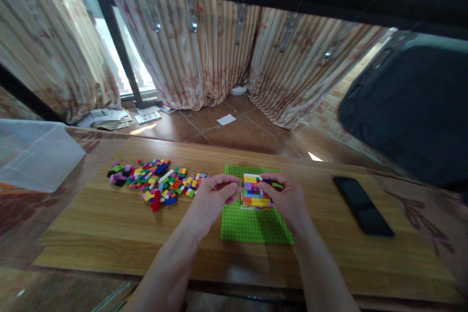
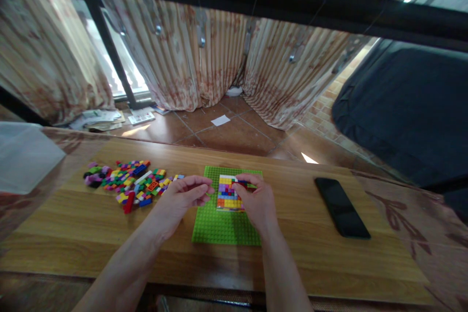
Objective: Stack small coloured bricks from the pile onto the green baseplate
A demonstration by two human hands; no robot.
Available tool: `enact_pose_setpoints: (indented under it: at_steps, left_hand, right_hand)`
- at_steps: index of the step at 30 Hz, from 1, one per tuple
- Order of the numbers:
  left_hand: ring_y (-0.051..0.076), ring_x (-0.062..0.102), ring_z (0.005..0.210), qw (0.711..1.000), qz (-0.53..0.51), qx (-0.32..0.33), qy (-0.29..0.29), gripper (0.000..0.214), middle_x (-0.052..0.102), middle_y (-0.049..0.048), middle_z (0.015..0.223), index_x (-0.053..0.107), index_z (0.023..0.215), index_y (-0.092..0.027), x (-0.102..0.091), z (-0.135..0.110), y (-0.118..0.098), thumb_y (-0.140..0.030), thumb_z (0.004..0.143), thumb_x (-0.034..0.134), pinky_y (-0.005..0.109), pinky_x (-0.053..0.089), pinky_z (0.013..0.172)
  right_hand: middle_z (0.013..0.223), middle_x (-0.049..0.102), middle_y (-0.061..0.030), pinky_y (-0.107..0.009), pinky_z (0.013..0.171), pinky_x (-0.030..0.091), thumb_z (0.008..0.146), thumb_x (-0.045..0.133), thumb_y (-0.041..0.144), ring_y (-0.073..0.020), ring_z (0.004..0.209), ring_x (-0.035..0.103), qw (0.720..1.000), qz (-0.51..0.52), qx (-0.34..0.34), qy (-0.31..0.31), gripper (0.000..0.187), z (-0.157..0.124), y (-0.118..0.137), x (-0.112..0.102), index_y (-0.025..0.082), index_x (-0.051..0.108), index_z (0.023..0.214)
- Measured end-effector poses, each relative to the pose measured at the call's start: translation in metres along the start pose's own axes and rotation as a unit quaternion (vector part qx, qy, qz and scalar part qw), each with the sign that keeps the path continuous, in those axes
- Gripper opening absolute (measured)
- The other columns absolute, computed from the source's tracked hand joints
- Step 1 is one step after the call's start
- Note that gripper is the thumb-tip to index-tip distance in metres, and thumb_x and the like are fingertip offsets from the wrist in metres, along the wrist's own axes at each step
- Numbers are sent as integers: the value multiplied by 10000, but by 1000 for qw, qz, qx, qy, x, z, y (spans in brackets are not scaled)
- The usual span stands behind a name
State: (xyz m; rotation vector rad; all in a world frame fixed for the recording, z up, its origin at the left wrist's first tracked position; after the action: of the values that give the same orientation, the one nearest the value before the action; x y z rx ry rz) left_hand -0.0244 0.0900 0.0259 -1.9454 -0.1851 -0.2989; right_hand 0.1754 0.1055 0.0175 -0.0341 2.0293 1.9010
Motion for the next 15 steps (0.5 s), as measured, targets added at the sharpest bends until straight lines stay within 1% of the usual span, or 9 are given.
enact_pose_setpoints:
  at_steps: [3, 9, 13, 15]
  left_hand:
    - [88, 593, 576, 1000, 2, 2, 0, 178, 719, 36, 711, 703, 815, -128, 0, 0, 1, -235, 674, 727, 223, 446, 608]
    - [89, 595, 578, 1000, 2, 1, 3, 202, 722, 39, 724, 702, 828, -126, 0, 2, 3, -241, 666, 738, 222, 445, 601]
    - [91, 597, 583, 1000, 3, 6, 2, 208, 723, 42, 725, 702, 823, -127, -2, 2, 1, -253, 663, 745, 222, 447, 605]
    - [90, 595, 584, 1000, 3, 13, -1, 204, 722, 40, 723, 704, 816, -131, -4, 2, -1, -263, 666, 746, 224, 451, 612]
  right_hand:
    - [810, 731, -76, -278, 494, 509, 617, 755, 438, -194, 641, 654, 999, 27, 34, -7, 391, -1, -6, 2, 177, 744, 909]
    - [742, 727, -60, -285, 554, 532, 611, 762, 407, -186, 633, 663, 999, 29, 8, -34, 329, 1, -4, 1, 170, 753, 839]
    - [757, 733, -65, -271, 498, 513, 605, 775, 436, -178, 591, 655, 999, 34, 18, -28, 378, -1, -3, 2, 165, 750, 866]
    - [801, 742, -74, -283, 504, 522, 609, 775, 463, -181, 599, 660, 998, 50, 20, -37, 397, -3, 0, -2, 167, 746, 871]
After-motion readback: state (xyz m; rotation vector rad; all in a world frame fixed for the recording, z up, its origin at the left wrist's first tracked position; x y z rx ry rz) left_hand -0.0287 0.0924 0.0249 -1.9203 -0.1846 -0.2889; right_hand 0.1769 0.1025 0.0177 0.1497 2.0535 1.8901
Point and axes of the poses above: each hand's wrist, its own z-axis towards the middle knuckle, its own x-axis out of the palm, y = z × x, the point moved 10 cm from there along z, towards the middle knuckle
